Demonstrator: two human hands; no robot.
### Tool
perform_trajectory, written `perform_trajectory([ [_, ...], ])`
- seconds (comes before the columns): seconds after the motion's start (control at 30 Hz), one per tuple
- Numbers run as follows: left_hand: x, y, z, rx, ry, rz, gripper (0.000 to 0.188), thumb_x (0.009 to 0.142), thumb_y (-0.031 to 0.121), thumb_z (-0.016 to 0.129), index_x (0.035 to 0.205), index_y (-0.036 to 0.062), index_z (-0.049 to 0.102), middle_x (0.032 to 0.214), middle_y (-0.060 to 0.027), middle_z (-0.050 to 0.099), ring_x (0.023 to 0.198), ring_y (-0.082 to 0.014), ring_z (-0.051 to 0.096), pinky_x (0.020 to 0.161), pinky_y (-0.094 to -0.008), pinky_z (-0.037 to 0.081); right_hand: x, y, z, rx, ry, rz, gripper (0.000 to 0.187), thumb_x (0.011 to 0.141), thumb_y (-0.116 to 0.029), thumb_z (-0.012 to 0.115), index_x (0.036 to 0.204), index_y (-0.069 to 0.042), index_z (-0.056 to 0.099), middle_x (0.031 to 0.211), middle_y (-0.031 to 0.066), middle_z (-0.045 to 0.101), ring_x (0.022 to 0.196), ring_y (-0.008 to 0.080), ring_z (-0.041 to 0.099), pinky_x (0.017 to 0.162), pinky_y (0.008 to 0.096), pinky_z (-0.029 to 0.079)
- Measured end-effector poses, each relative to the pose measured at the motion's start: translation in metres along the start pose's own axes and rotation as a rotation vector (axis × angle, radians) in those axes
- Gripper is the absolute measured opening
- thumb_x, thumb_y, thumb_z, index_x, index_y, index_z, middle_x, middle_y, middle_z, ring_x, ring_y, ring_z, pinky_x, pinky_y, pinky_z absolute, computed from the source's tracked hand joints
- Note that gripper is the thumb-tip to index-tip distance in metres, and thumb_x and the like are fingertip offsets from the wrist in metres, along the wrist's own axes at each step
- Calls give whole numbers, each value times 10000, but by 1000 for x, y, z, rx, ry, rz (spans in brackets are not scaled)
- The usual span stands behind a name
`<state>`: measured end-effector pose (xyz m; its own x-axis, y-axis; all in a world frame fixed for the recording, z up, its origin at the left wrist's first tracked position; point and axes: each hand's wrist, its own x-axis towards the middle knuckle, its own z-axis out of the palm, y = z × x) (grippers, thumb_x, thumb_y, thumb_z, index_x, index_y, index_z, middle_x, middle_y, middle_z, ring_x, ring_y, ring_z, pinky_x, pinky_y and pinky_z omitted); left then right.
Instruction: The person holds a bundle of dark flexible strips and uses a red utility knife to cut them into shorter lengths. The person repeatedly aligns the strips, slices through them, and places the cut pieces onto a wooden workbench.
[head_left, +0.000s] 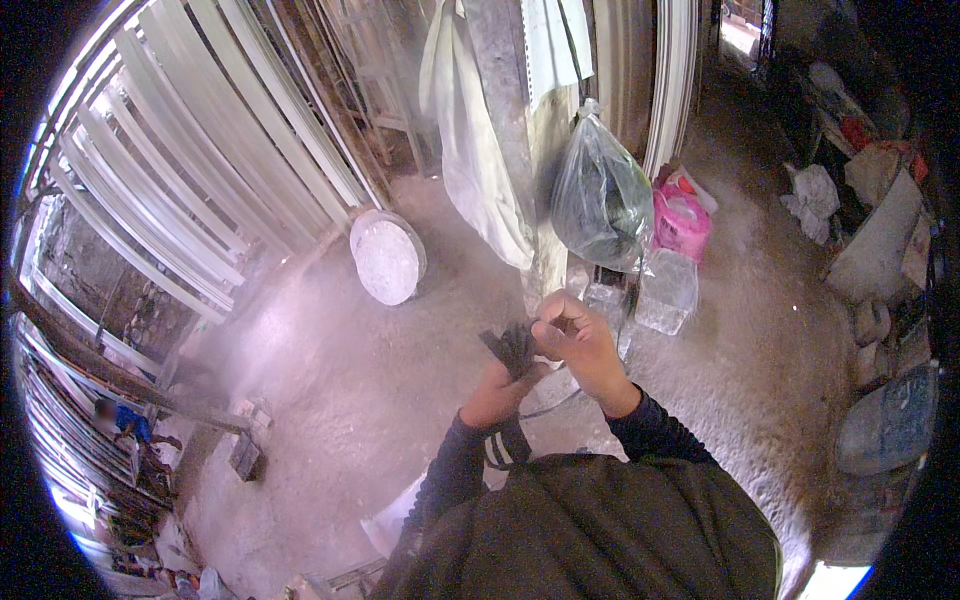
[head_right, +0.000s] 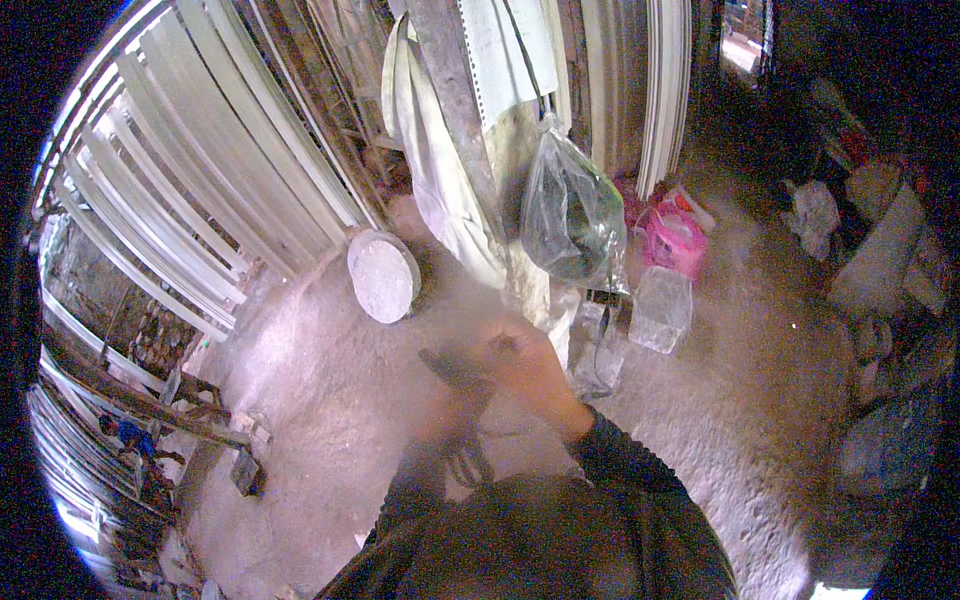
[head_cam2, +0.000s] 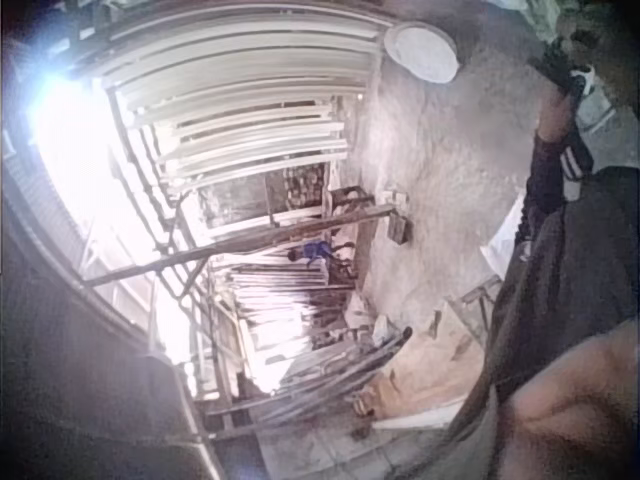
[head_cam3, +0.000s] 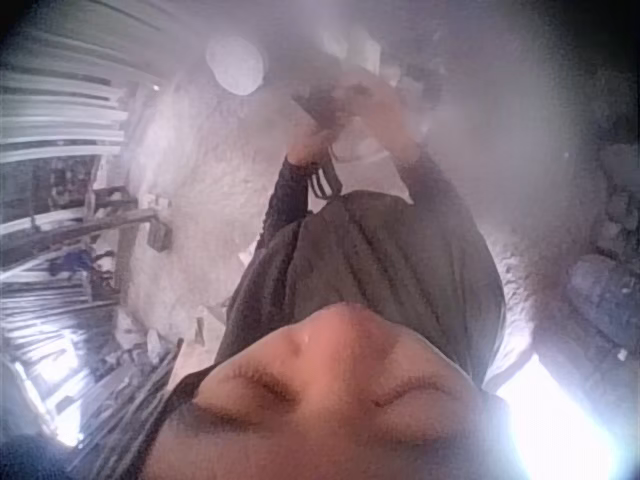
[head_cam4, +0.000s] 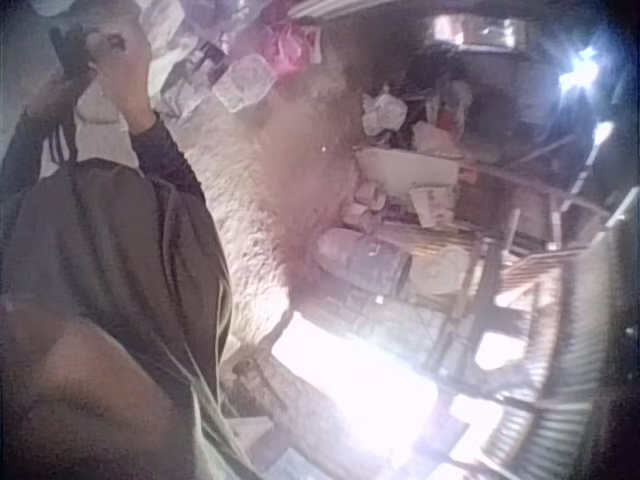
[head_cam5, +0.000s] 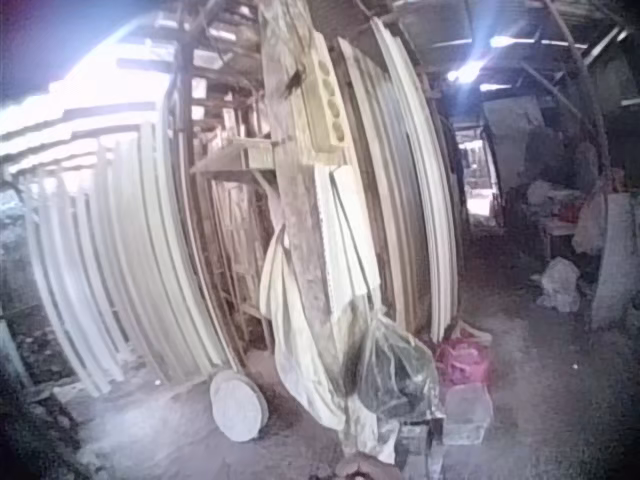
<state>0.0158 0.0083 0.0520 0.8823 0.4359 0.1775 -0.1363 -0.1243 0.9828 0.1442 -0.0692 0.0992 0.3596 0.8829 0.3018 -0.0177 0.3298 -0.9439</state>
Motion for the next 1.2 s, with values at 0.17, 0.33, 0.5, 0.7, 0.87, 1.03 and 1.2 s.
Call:
perform_trajectory([
  [0.17, -2, -15, 0, -248, 96, -303, 222, 841, 170, 521, 1033, 64, 490, 859, -2, 517, 792, -124, 499, 714, -261, 410, 5, 49, 4, 71, 90, -236, 345, 754, -177, 647, 1021, -52, 467, 938, 17, 497, 935, 122, 478, 833, 260, 383],
  [0.33, 0, -29, -7, -463, 319, -182, 194, 861, 261, 490, 940, 84, 495, 748, 23, 472, 658, -104, 465, 552, -257, 381, -4, 42, 24, -153, -246, 26, 491, 750, -218, 648, 1135, -36, 404, 1029, 45, 502, 979, 156, 482, 851, 287, 392],
  [0.5, -1, 37, 0, -592, 714, -182, 230, 861, 323, 485, 831, 96, 471, 673, 26, 443, 567, -102, 418, 476, -257, 332, 5, -44, 62, -267, -401, 484, 436, 787, -238, 598, 1141, -43, 434, 996, 95, 544, 894, 169, 518, 777, 330, 428],
  [0.7, 3, 42, -31, -866, 516, 86, 270, 898, 371, 371, 800, 131, 444, 483, 36, 277, 398, -87, 300, 380, -245, 264, -27, 53, 27, -236, -518, 515, 335, 840, -320, 507, 1037, -49, 516, 795, 114, 585, 751, 177, 544, 682, 333, 435],
  [0.87, -10, 37, -52, -915, 606, 181, 267, 904, 387, 332, 865, 155, 458, 470, 58, 255, 364, -47, 240, 328, -191, 194, -30, 39, 18, -533, -575, 310, 404, 854, -410, 436, 1006, -40, 492, 789, 183, 566, 756, 309, 559, 675, 400, 422],
  [1.03, -17, 25, -68, -1020, 640, 224, 250, 899, 374, 362, 863, 146, 460, 483, 62, 246, 365, -41, 206, 319, -193, 165, -39, 35, 14, -729, -618, 380, 410, 865, -417, 386, 1008, -40, 459, 843, 239, 554, 824, 396, 535, 699, 452, 403],
  [1.2, -22, -19, -84, -1055, 565, 167, 251, 889, 353, 408, 982, 131, 479, 612, 18, 411, 508, -95, 381, 475, -225, 335, -51, 70, 6, -754, -530, 371, 377, 874, -381, 377, 1006, -38, 463, 794, 233, 552, 795, 394, 537, 687, 451, 404],
])
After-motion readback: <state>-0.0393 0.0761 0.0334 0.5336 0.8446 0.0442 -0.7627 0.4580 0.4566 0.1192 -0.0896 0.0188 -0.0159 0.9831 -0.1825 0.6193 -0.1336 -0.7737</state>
